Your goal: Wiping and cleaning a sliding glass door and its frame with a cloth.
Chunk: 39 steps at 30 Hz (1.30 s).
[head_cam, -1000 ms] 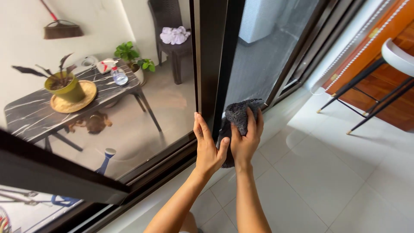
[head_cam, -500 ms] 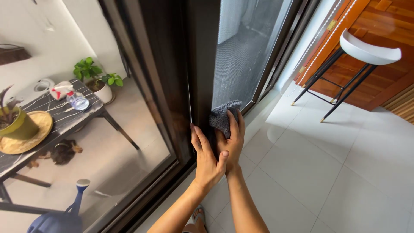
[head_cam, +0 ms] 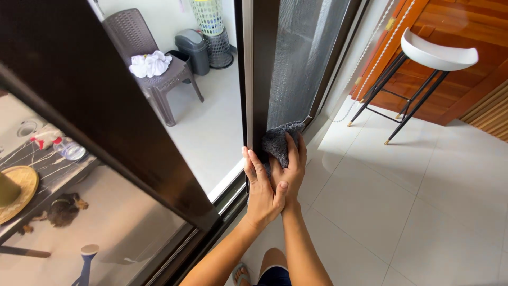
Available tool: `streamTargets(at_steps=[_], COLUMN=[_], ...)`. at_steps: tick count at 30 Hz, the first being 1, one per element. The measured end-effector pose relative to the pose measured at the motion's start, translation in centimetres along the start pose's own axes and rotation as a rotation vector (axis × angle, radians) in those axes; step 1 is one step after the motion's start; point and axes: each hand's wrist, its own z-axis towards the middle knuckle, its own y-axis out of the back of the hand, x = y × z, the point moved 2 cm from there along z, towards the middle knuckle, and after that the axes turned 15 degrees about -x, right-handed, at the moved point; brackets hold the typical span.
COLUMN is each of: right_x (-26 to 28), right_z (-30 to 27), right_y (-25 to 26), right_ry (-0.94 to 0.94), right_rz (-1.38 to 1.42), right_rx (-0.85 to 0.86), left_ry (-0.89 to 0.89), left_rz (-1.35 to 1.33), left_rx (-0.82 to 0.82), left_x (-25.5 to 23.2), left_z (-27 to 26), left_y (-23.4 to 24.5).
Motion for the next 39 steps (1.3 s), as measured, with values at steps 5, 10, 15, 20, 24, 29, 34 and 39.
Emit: streamTargets(at_steps=[5,10,15,20,24,29,34,39], right_x=[-0.9,-3.2,-3.6,-2.4,-0.9,1.1,4.6,9.3], right_z=[2.0,3.7,4.5,5.3,4.7,1.2,-2.7,-6.7], right_y=[-0.5,-0.9,-0.7,-0.1,0.6,1.9,1.1,0.8], right_ry=[-0.014,0.02,0.03,0.017,0.043,0.199,0.195,0.207], right_rz=[0.03,0.057,0.174,0.243,0.372,0.516,0.698,0.805], right_rx=[0.04,0.099,0.221,0.254,0.243,0.308,0.383,0.491], left_ry=[0.009,-0.002,-0.002,0.036,0.022,0.031,0.018,0.007], left_rz=[0.01,0.035,0.052,0.076,0.117,0.235,0.324,0.419], left_rx=[0.008,-0.052,-0.181,-0.253,-0.391,-0.523,-0.645,-0.741], left_x=[0.8,0.7,-0.3,-0.9,-2.3,-3.9,-4.6,-6.1], left_z=[1.2,1.9,1.9,1.5,1.0,-0.8,-2.9,-5.1], left_y=[-2.6,-4.8,-4.9,-3.9,-1.8,1.7,6.0,11.7])
